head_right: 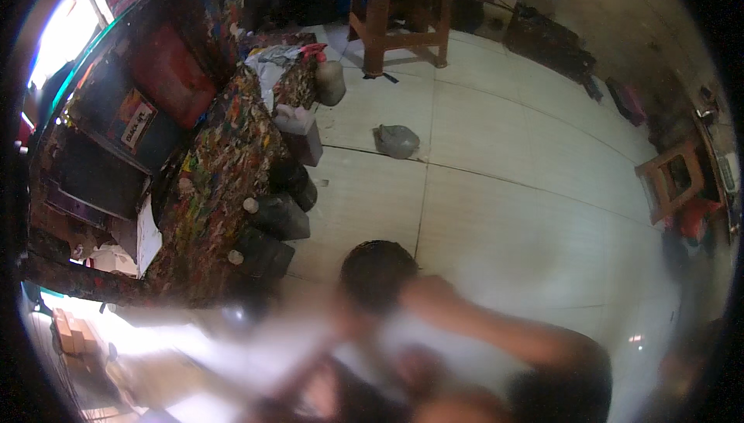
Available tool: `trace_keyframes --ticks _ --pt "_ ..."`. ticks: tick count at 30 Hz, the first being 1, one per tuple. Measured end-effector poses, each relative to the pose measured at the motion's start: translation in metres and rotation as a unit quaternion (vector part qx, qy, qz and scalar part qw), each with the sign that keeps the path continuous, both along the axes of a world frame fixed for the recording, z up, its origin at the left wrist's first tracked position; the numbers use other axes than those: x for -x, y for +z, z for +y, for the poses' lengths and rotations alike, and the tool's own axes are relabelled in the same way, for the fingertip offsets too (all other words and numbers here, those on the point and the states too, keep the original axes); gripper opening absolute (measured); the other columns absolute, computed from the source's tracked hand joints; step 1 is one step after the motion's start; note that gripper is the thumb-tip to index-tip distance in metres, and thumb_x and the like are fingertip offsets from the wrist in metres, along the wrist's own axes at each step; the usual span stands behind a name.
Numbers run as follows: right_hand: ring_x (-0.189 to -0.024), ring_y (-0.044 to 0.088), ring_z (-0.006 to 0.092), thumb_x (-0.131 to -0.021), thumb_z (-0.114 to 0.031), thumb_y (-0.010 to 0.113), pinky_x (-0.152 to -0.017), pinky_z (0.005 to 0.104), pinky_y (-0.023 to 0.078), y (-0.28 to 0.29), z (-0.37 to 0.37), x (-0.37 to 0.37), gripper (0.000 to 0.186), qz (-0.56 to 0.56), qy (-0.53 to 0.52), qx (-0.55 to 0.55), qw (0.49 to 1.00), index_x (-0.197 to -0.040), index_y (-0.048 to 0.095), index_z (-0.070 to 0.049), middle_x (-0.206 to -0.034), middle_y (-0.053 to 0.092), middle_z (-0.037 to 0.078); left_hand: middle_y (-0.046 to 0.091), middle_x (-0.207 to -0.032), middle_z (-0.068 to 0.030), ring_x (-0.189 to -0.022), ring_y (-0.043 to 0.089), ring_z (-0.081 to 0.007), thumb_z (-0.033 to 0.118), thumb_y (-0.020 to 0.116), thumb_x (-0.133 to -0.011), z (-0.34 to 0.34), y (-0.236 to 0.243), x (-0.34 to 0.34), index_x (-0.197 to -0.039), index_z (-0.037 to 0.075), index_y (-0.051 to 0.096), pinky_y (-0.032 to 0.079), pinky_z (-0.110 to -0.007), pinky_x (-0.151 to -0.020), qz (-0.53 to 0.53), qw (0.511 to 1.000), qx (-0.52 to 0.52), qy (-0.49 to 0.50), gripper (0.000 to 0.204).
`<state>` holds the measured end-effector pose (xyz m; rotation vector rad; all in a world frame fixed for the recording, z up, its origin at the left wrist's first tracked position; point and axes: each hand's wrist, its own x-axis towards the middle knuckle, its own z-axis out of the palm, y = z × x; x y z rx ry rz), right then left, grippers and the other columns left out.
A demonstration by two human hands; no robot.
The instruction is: The person mixes dark printing ink in a small container using a spatula, adds liquid from a spray bottle, and continues stirring by hand.
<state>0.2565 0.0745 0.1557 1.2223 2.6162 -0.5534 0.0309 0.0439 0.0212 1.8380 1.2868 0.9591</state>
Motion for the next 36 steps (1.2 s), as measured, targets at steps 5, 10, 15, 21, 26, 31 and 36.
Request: trace_keyframes --ticks 5,10,15,21,26,31,36 --pt "-0.069 0.064 0.0348 -0.084 -0.011 0.054 -0.062 0.0433 0.05 -0.008 0.03 0.005 0.018 0.013 -0.046 0.052 0.997 -0.078 0.064 0.003 -0.072 0.063 0.021 0.039 -0.132 -0.0246 -0.122 0.039 -0.0388 0.012 0.072 -0.065 -0.002 0.028 0.027 -0.136 -0.002 0.025 0.032 -0.044 -0.102 -0.04 0.997 0.049 -0.035 0.086" --pt "-0.058 0.056 0.0185 -0.088 -0.024 0.055 -0.058 0.033 0.045 0.012 0.021 -0.045 0.027 0.157 -0.265 0.169 0.936 -0.091 0.066 0.0 -0.069 0.063 0.011 0.042 -0.131 -0.0241 -0.122 0.042 -0.0386 0.007 0.062 -0.071 -0.032 0.005 0.042 -0.132 -0.002 0.035 0.035 -0.04 -0.102 -0.032 0.992 0.073 0.097 0.067" --pt "-0.071 0.057 0.0197 -0.092 -0.037 0.049 -0.067 0.0336 0.046 -0.013 0.002 -0.073 0.043 0.342 -0.39 0.292 0.804 -0.105 0.06 0.003 -0.091 0.065 0.011 0.048 -0.126 -0.0197 -0.108 0.052 -0.0334 0.001 0.055 -0.076 -0.044 0.037 0.04 -0.119 -0.001 0.049 0.044 -0.039 -0.089 -0.107 0.952 0.096 0.27 0.043" --pt "-0.104 0.055 0.0244 -0.092 -0.051 0.041 -0.087 0.039 0.043 0.035 -0.022 0.037 0.064 0.578 -0.419 0.521 0.468 -0.126 0.046 0.004 -0.117 0.056 0.017 0.061 -0.097 -0.0147 -0.085 0.061 -0.028 -0.005 0.066 -0.07 -0.059 0.106 0.055 -0.107 0.002 0.059 0.051 -0.033 -0.071 -0.086 0.992 0.028 0.088 0.038" --pt "-0.112 0.05 0.0248 -0.09 -0.055 0.041 -0.097 0.0364 0.037 -0.034 -0.049 0.11 0.07 0.587 -0.381 0.537 0.472 -0.129 0.042 0.004 -0.123 0.052 0.018 0.058 -0.1 -0.0149 -0.088 0.06 -0.0308 0.004 0.068 -0.075 -0.055 0.141 0.066 -0.108 0.002 0.059 0.051 -0.035 -0.077 -0.028 0.988 -0.125 0.092 0.035" --pt "-0.119 0.045 0.0263 -0.089 -0.037 0.053 -0.102 0.0375 0.033 -0.056 -0.058 0.144 0.063 0.53 -0.267 0.489 0.639 -0.131 0.038 0.006 -0.127 0.049 0.017 0.058 -0.103 -0.01 -0.092 0.061 -0.0223 0.006 0.065 -0.082 -0.073 0.124 0.085 -0.103 0.001 0.062 0.051 -0.03 -0.078 -0.141 0.972 0.012 0.188 0.022" --pt "-0.124 0.037 0.0395 -0.082 -0.011 0.053 -0.102 0.0414 0.033 -0.039 -0.062 0.197 0.055 0.391 -0.064 0.241 0.886 -0.132 0.038 0.006 -0.137 0.033 0.026 0.06 -0.109 -0.0088 -0.092 0.059 -0.0138 0.013 0.067 -0.083 -0.089 0.1 0.108 -0.106 -0.001 0.06 0.048 -0.027 -0.079 -0.363 0.848 0.267 0.28 0.028"
